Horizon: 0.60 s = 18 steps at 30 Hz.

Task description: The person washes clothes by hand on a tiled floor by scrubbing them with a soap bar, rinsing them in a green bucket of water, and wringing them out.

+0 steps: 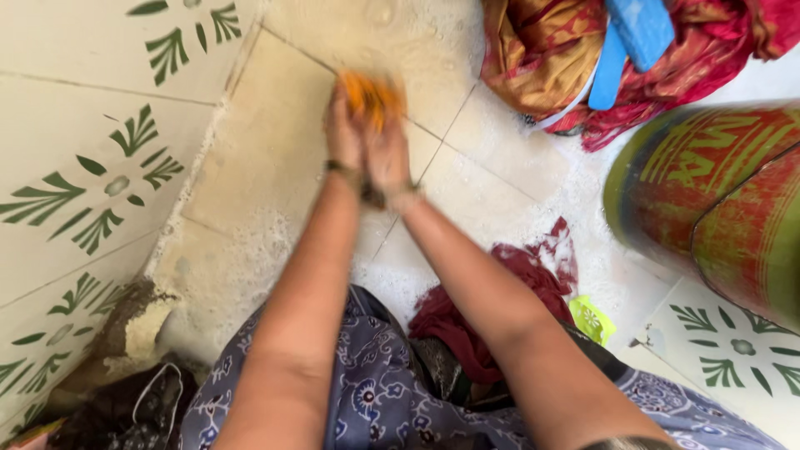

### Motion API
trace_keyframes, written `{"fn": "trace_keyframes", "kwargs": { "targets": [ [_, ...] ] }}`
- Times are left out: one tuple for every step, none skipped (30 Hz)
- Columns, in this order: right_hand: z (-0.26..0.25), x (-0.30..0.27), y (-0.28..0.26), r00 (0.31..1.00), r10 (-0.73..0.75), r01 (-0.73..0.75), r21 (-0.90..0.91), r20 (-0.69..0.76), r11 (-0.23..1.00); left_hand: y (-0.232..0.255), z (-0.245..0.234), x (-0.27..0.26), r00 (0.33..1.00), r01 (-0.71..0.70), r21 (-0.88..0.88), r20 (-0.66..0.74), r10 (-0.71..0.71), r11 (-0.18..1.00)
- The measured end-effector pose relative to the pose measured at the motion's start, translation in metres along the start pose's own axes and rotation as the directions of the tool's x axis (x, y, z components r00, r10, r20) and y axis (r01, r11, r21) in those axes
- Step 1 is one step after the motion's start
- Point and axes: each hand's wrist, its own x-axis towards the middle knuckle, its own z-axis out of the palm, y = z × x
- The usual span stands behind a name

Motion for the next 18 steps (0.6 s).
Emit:
{"fn": "trace_keyframes", "kwargs": {
  "targets": [
    [-0.010,-0.009,-0.009,0.998,-0.067,0.067,-0.077,0.004,0.995,-0.007,0.009,-0.005,1.000,-0.013,0.131,0.002,0.013,0.991],
    [-0.021,0.004,-0.008,0.999,-0.029,0.026,-0.115,-0.025,0.993,-0.020,0.022,-0.016,1.000,-0.027,0.260,0.005,0.026,0.965],
    [-0.037,0.012,-0.003,0.997,0.071,-0.076,-0.144,-0.041,0.987,-0.030,0.023,-0.038,1.000,-0.017,0.390,-0.008,0.022,0.921],
    [-0.052,0.025,0.002,0.985,0.165,-0.172,-0.177,-0.053,0.969,-0.031,0.018,-0.056,0.999,0.024,0.468,0.013,-0.035,0.883],
    [-0.059,0.031,0.000,0.990,0.131,-0.139,-0.212,-0.052,0.967,-0.032,0.026,-0.055,0.996,0.031,0.532,0.058,-0.073,0.846],
    [-0.057,0.016,-0.012,0.998,0.049,-0.055,-0.256,-0.031,0.965,-0.032,0.034,-0.053,0.989,0.032,0.595,0.099,-0.112,0.803],
    [-0.055,-0.009,-0.026,0.997,-0.080,0.081,-0.300,0.016,0.950,-0.035,0.039,-0.055,0.993,0.033,0.597,0.074,-0.095,0.802],
    [-0.055,-0.026,-0.037,0.986,-0.160,0.169,-0.321,0.055,0.932,-0.040,0.043,-0.058,0.996,0.034,0.599,0.048,-0.078,0.800],
    [-0.059,-0.030,-0.037,0.982,-0.180,0.191,-0.330,0.063,0.925,-0.046,0.042,-0.064,0.997,0.042,0.609,0.020,-0.068,0.792],
    [-0.067,-0.011,-0.026,0.999,-0.043,0.045,-0.336,0.011,0.941,-0.051,0.041,-0.069,0.998,0.049,0.619,-0.008,-0.057,0.784],
    [-0.076,0.007,-0.015,0.997,0.067,-0.078,-0.302,-0.047,0.950,-0.060,0.041,-0.079,0.999,0.044,0.640,-0.026,-0.035,0.767],
    [-0.079,0.008,-0.012,0.990,0.121,-0.136,-0.271,-0.072,0.953,-0.061,0.036,-0.087,0.999,0.044,0.647,-0.009,-0.050,0.761],
    [-0.077,0.001,-0.015,0.994,0.079,-0.097,-0.273,-0.076,0.957,-0.056,0.035,-0.079,0.997,0.044,0.629,0.023,-0.075,0.776],
    [-0.067,-0.019,-0.023,0.998,-0.041,0.027,-0.292,-0.043,0.956,-0.044,0.032,-0.067,0.991,0.057,0.601,0.061,-0.117,0.797],
    [-0.058,-0.052,-0.034,0.987,-0.161,0.159,-0.304,0.016,0.939,-0.034,0.024,-0.067,0.979,0.104,0.582,0.082,-0.185,0.807],
    [-0.060,-0.065,-0.031,0.983,-0.175,0.181,-0.319,0.047,0.930,-0.034,0.025,-0.076,0.967,0.138,0.600,0.092,-0.239,0.788],
    [-0.062,-0.056,-0.022,0.997,-0.067,0.072,-0.298,0.027,0.952,-0.028,0.029,-0.083,0.952,0.155,0.630,0.110,-0.285,0.761],
    [-0.069,-0.036,-0.009,0.995,0.097,-0.094,-0.256,-0.002,0.962,-0.022,0.039,-0.092,0.941,0.137,0.685,0.135,-0.309,0.716]
  ]
}}
